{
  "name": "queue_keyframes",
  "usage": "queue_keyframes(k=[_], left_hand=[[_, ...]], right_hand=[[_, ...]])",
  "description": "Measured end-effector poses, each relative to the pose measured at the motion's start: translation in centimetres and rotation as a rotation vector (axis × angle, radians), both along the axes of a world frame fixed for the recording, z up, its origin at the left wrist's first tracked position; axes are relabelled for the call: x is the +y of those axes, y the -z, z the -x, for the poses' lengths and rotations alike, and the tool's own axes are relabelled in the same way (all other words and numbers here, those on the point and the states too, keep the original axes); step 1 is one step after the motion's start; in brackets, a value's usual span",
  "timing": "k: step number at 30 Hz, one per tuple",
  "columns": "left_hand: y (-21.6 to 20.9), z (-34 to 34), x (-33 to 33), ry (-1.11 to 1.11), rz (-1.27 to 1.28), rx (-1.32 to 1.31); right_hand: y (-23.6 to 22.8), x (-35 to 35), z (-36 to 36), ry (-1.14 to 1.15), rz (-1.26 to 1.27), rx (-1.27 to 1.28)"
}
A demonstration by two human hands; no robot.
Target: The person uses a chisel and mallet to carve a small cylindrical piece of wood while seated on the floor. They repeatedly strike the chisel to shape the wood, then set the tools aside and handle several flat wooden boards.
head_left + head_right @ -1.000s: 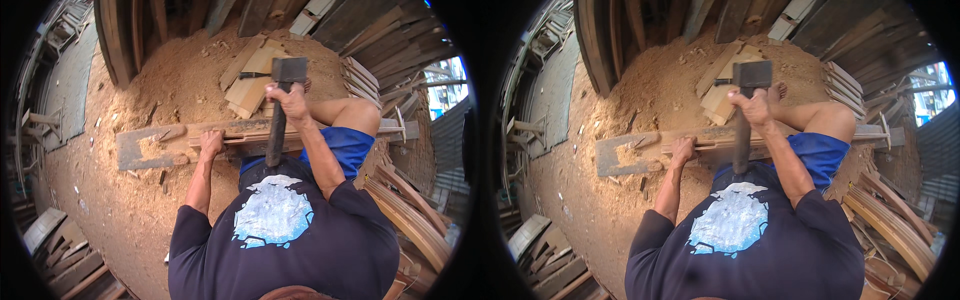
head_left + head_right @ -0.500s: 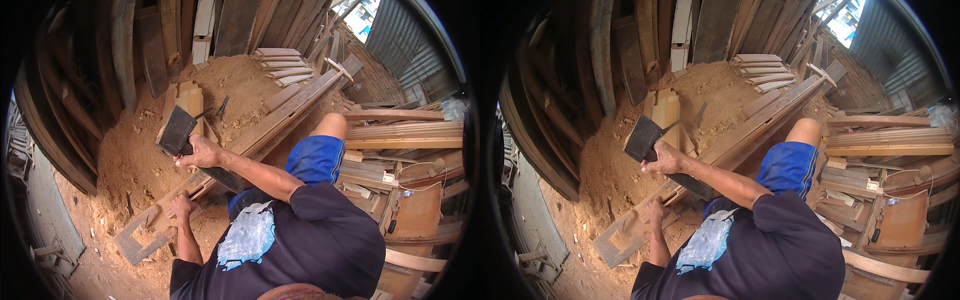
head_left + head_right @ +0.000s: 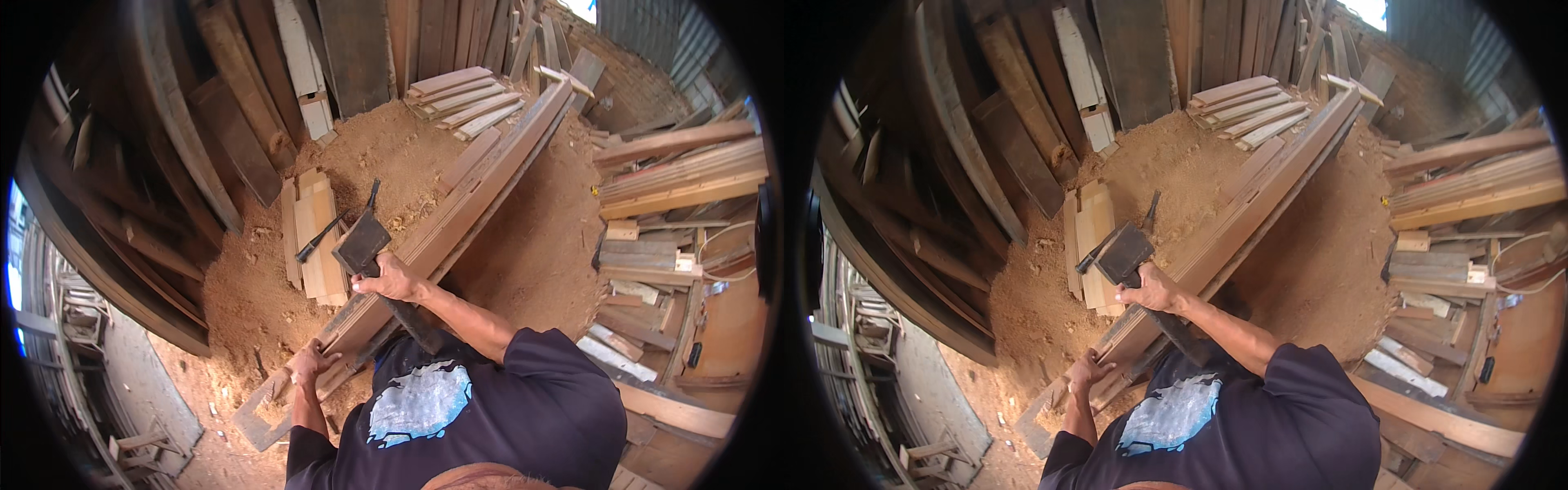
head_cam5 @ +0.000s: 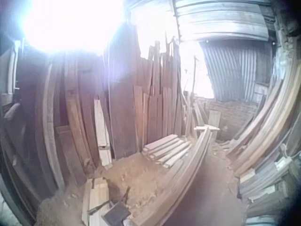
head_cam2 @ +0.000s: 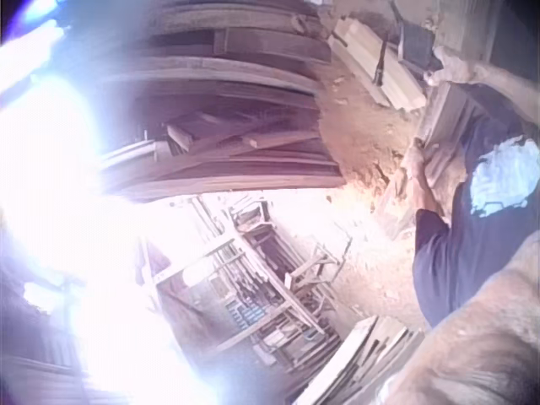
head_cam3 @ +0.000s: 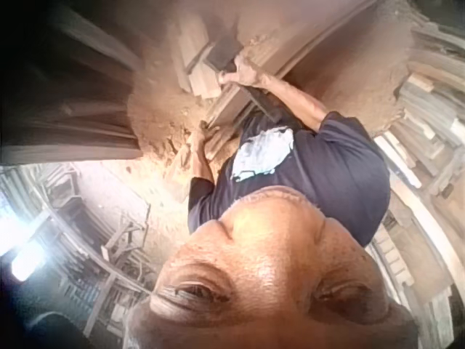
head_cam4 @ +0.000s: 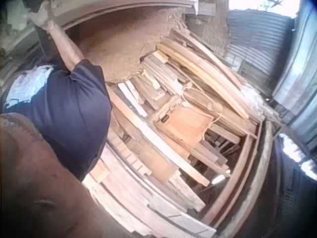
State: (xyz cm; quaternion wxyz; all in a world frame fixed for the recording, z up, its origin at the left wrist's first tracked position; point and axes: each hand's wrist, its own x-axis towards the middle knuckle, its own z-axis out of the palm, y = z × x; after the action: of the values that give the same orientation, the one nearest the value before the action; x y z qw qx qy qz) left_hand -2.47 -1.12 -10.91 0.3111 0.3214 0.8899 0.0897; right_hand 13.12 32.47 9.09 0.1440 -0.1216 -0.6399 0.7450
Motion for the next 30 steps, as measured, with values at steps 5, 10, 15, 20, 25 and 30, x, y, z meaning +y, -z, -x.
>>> queue_keyframes(k=[5, 10, 15, 20, 25, 30], left_hand=[[-1.4, -5.5, -2.3, -0.018, 0.027, -0.518], [4.5, -16.3, -4.3, -0.435, -0.058, -1.096], [14.4, -24.0, -7.4, -0.613, 0.013, -1.401], [6.7, -27.8, -4.5, -0.604, -0.061, -1.388], [8.6, -27.1, -4.2, -0.737, 0.202, -1.59], [11.1, -28.0, -5.1, -0.653, 0.097, -1.431]], right_hand=[[4.3, 4.5, -9.8, 0.198, -0.169, -0.093], [5.8, 5.6, -20.8, 0.367, 0.03, -0.205], [6.2, 5.7, -27.7, 0.324, -0.133, -0.335], [8.8, 3.7, -31.0, 0.327, -0.389, -0.564], [7.5, 0.8, -32.2, 0.311, -0.644, -0.486], [7.5, -1.7, -31.8, 0.17, -0.795, -0.487]])
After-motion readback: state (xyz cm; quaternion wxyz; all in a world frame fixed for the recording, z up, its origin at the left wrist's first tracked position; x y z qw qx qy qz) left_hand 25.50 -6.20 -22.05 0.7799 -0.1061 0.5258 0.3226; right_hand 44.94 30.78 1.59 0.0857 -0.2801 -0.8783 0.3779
